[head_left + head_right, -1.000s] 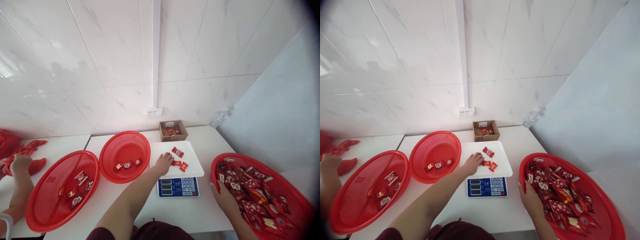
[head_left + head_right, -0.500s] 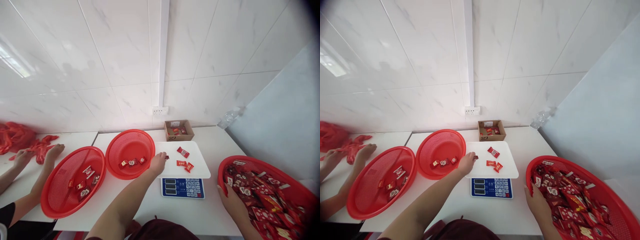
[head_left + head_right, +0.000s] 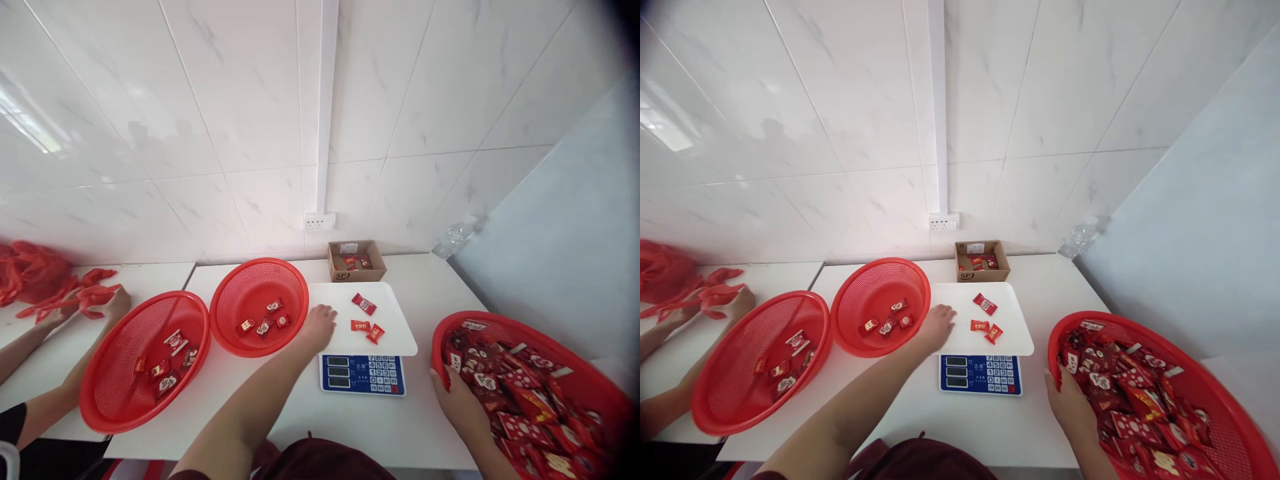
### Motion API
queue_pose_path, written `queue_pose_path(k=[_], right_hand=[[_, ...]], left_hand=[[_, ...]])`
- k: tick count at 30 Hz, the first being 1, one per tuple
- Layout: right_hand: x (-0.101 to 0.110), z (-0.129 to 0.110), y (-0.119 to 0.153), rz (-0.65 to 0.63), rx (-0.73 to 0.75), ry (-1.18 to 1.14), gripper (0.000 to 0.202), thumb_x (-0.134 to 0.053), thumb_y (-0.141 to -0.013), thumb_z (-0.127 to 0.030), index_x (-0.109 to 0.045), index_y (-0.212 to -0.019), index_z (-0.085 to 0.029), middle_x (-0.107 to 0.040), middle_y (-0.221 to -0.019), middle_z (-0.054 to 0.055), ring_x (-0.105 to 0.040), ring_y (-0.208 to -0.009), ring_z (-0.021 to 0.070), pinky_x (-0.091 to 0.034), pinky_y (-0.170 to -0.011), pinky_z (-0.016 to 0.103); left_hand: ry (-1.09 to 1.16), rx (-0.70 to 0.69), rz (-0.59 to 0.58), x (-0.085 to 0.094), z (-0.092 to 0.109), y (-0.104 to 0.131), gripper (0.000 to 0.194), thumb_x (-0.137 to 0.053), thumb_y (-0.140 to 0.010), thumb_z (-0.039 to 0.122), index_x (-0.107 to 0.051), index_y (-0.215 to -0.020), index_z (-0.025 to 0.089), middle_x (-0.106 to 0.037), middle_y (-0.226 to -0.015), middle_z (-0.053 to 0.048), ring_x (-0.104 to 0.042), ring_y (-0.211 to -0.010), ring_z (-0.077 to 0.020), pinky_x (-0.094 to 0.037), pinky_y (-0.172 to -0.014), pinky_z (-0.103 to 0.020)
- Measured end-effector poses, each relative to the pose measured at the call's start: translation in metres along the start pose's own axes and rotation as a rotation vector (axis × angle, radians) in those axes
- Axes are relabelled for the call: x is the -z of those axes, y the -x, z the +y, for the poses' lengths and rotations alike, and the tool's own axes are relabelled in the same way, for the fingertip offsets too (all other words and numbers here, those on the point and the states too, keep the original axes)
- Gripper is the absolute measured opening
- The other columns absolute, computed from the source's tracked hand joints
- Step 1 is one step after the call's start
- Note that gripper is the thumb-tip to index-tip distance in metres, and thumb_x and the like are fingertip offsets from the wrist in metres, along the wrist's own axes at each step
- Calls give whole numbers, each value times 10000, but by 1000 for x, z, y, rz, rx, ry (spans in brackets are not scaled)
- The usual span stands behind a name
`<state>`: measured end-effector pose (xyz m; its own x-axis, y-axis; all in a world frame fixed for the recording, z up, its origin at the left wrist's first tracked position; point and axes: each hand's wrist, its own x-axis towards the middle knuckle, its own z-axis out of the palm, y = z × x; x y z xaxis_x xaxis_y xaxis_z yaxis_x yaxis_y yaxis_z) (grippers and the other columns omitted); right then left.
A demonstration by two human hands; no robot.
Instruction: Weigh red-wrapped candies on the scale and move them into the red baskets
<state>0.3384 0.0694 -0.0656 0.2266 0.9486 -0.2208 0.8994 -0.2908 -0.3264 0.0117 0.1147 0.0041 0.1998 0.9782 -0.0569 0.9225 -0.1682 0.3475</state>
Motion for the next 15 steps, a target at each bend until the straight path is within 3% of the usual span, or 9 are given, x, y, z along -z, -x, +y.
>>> queue_pose_path(k=[5,7,11,15], right_hand=[[-4,3,-2,11,12,1,603,-229,-835,-475,-456,-1241,-91,-540,-1248,193,-558,-1083,305,-433,-878,397],[-4,2,-1,12,3,0,593,-237,-833,-473,-460,-1237,-100,-538,-1254,186,-567,-1072,302,-434,-877,395],[-3,1,2,25,18,-12,590,-242,-832,-470,-471,-1223,-92,-553,-1231,193,-567,-1075,294,-440,-874,392],[0,0,2,38,42,-34,585,-263,-827,-456,-477,-1215,-74,-556,-1224,202,-547,-1107,289,-433,-896,383]], left_hand=[[-18,-272,-231,-26,45,-18,539,-505,-760,110,-438,-1260,301,-353,-1414,-23,-275,-1300,-219,-256,-1049,-366],[-38,-279,-276,-27,49,-25,473,-486,-764,95,-487,-1209,255,-426,-1341,-69,-337,-1252,-236,-303,-1015,-383],[-33,-176,-228,-23,41,-28,324,-469,-757,76,-575,-1031,211,-547,-1112,-86,-499,-1036,-216,-438,-841,-330],[-6,-3,-59,-8,13,-14,323,-390,-805,76,-553,-1033,236,-497,-1158,-46,-490,-1018,-167,-444,-783,-258]])
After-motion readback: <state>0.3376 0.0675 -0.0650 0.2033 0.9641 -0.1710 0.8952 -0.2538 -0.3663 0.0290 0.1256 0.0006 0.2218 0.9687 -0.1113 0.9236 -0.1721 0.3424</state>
